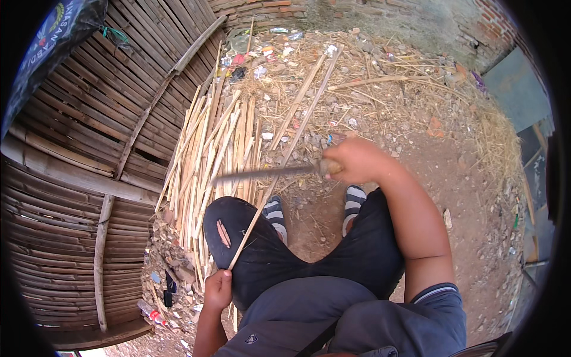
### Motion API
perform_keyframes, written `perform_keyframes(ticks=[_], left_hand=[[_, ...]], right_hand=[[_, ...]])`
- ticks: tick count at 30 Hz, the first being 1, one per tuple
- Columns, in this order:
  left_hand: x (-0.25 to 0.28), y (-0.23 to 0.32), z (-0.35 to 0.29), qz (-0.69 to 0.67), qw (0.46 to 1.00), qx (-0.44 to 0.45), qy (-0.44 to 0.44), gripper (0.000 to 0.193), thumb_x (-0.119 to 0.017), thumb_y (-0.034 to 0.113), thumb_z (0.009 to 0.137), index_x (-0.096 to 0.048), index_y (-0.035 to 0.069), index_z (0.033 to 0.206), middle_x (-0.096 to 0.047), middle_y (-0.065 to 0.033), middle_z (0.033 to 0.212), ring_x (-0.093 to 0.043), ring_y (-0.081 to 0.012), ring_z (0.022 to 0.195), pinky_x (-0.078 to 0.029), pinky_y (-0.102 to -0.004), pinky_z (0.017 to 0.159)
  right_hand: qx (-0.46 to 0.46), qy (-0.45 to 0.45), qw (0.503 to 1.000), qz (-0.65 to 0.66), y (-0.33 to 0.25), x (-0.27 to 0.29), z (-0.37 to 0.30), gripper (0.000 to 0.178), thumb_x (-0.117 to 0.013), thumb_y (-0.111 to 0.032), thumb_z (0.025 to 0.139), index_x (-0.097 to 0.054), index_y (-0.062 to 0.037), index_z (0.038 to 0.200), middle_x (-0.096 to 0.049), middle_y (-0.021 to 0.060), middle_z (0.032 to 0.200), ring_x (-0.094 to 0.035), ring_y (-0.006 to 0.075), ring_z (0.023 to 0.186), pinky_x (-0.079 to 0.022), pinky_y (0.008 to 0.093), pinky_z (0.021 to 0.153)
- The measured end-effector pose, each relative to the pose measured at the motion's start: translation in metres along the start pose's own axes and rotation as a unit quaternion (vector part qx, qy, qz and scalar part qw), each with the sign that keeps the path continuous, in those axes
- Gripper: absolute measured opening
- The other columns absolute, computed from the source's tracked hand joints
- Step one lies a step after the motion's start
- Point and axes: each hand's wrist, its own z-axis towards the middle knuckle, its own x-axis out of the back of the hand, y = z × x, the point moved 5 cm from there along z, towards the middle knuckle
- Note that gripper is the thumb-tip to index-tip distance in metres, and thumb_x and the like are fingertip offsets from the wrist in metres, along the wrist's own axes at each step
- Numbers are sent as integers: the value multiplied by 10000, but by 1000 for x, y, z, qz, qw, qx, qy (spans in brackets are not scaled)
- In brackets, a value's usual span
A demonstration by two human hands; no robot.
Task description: The person shaves a thin strip of bamboo using a machete, running the blade along the length of the wood while holding it in their other hand.
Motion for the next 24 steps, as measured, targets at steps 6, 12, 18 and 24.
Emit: perform_keyframes(ticks=[6, 12, 18, 24], left_hand=[[0, 3, 0, 13, 999, -32, 8, 536, -459, 380, 1122, -521, 31, 719, -490, -6, 634, -456, -108, 610, -387, -325, 568], [-1, 1, 2, 6, 1000, -18, -11, 552, -443, 396, 1128, -527, 28, 725, -499, -5, 638, -454, -103, 614, -384, -318, 565], [-2, -8, 2, -6, 1000, -7, -12, 531, -453, 381, 1128, -521, 38, 728, -485, 19, 645, -434, -92, 618, -371, -310, 564], [1, 2, -1, 8, 1000, -7, 1, 515, -462, 363, 1126, -507, 43, 726, -471, 25, 644, -426, -92, 621, -368, -309, 566]], right_hand=[[28, -32, 995, 90, 13, -8, 11, 336, -817, -327, 829, -712, -77, 1029, -716, 143, 839, -710, 317, 822, -542, 457, 780], [-216, 183, 936, 211, 108, 28, -4, 380, -817, -309, 845, -723, -71, 1126, -751, 130, 946, -714, 253, 879, -540, 434, 810], [-71, 73, 987, 122, 49, 12, 3, 343, -811, -314, 837, -724, -99, 1091, -737, 159, 921, -724, 318, 881, -549, 460, 803], [47, -64, 996, -51, -31, -9, 5, 260, -785, -317, 833, -699, -112, 968, -723, 157, 895, -716, 368, 899, -549, 484, 791]])
